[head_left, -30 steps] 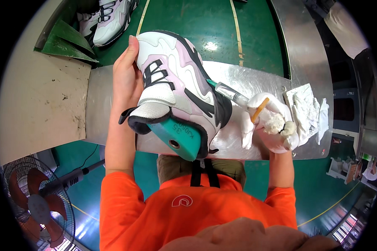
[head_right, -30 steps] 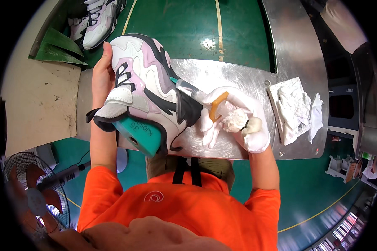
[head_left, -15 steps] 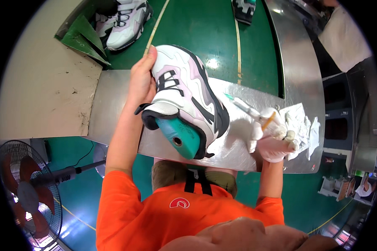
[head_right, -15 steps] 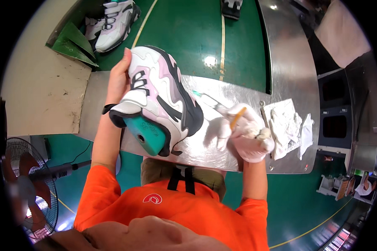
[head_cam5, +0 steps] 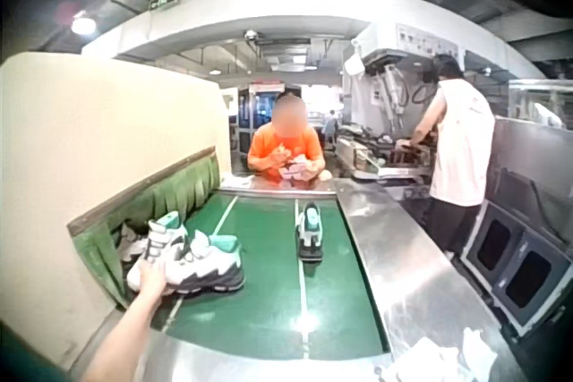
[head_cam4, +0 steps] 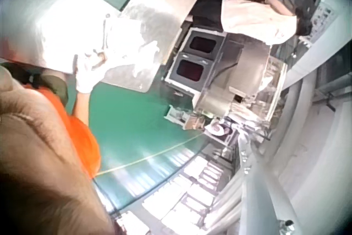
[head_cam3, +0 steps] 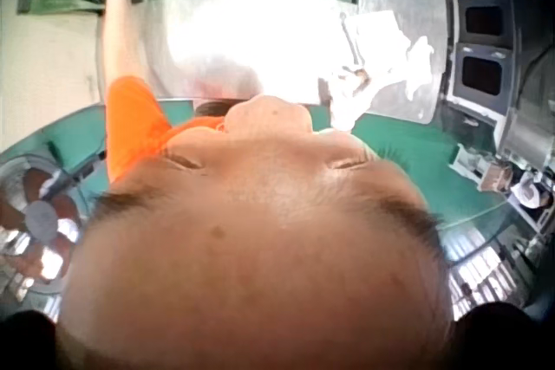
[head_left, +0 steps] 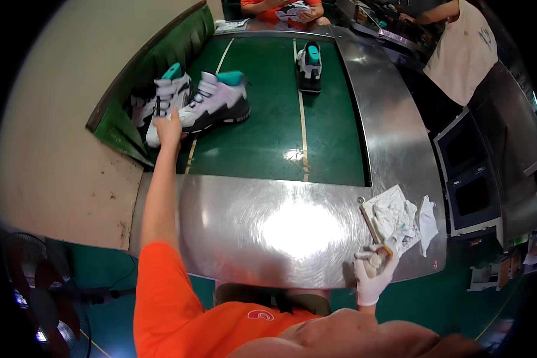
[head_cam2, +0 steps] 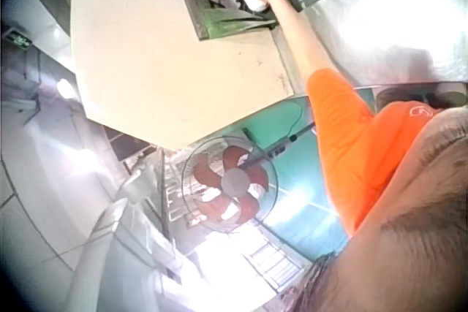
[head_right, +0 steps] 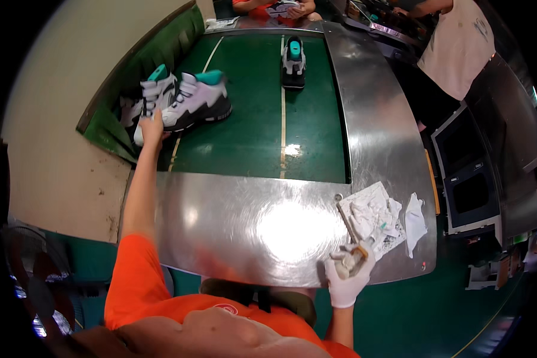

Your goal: The person uses a syringe to apply glue to the sole and side seams of a white and pink sneaker. They hold the shoe with a teal shoe tree inserted, rotate it to access different areas, and wipe the applied glue with a white cloth. The process is repeated for multiple sneakers on a metal workbench.

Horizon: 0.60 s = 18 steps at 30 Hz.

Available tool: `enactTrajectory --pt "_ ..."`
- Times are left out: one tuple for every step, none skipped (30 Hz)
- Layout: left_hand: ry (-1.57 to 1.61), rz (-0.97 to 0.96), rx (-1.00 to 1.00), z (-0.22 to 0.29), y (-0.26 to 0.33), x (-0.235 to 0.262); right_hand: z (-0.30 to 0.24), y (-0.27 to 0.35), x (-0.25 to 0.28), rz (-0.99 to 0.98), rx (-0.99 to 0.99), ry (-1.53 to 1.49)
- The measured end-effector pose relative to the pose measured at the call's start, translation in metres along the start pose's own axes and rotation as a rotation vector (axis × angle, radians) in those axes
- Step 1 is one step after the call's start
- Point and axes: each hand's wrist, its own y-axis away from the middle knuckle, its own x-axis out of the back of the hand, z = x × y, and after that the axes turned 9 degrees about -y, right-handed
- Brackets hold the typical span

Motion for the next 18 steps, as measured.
enactTrajectory --pt "0.246 -0.204 0.079 0.08 0.081 0.047 -0.001 0.003 0.001 0.042 0.016 0.013" --pt "0.062 -0.348 -0.019 0.077 0.07 0.02 0.0 0.004 -0.001 0.082 0.032 0.025" --pt "-0.154 -0.435 -0.11 0.069 0.052 0.031 0.002 0.009 -0.001 0.082 0.032 -0.005" --pt "-0.469 -0.491 -0.265 0.088 0.064 0.033 0.013 0.012 0.005 0.036 0.078 0.012" --pt "-0.776 -0.539 -0.43 0.123 0.084 0.04 0.012 0.014 0.007 0.04 0.065 0.024" --pt "-1.084 -0.56 -0.594 0.147 0.093 0.041 0.007 0.013 0.007 0.037 0.058 0.027" --pt "-1.242 -0.348 -0.963 0.148 0.073 0.029 0.004 0.013 0.004 0.017 0.045 0.017" --pt "-1.024 -0.225 -1.136 0.197 0.104 0.023 0.008 0.014 0.002 0.083 0.056 -0.001" --pt "-0.877 -0.264 -1.009 0.248 0.129 0.009 0.012 0.016 0.005 0.09 0.018 -0.002" --pt "-0.708 -0.223 -1.094 0.278 0.132 -0.021 0.014 0.019 0.009 0.094 -0.02 -0.011" --pt "-0.451 -0.294 -1.188 0.309 0.136 -0.048 0.014 0.025 0.013 0.093 -0.069 -0.023" --pt "-0.408 -0.338 -1.104 0.34 0.151 -0.071 0.016 0.027 0.017 0.085 -0.08 -0.005" --pt "-0.46 -0.394 -0.981 0.368 0.159 -0.102 0.017 0.029 0.016 0.118 -0.078 -0.037" --pt "-0.439 -0.389 -0.963 0.382 0.159 -0.136 0.016 0.031 0.015 0.148 -0.081 -0.064" --pt "-0.395 -0.413 -0.821 0.39 0.156 -0.173 0.019 0.035 0.013 0.175 -0.085 -0.09" --pt "-0.383 -0.4 -0.717 0.383 0.147 -0.216 0.025 0.044 0.019 0.132 -0.305 -0.238" --pt "-0.358 -0.407 -0.614 0.381 0.158 -0.238 0.024 0.041 0.022 0.167 -0.371 -0.161" --pt "-0.332 -0.459 -0.567 0.382 0.161 -0.253 0.02 0.039 0.023 0.196 -0.441 -0.087"
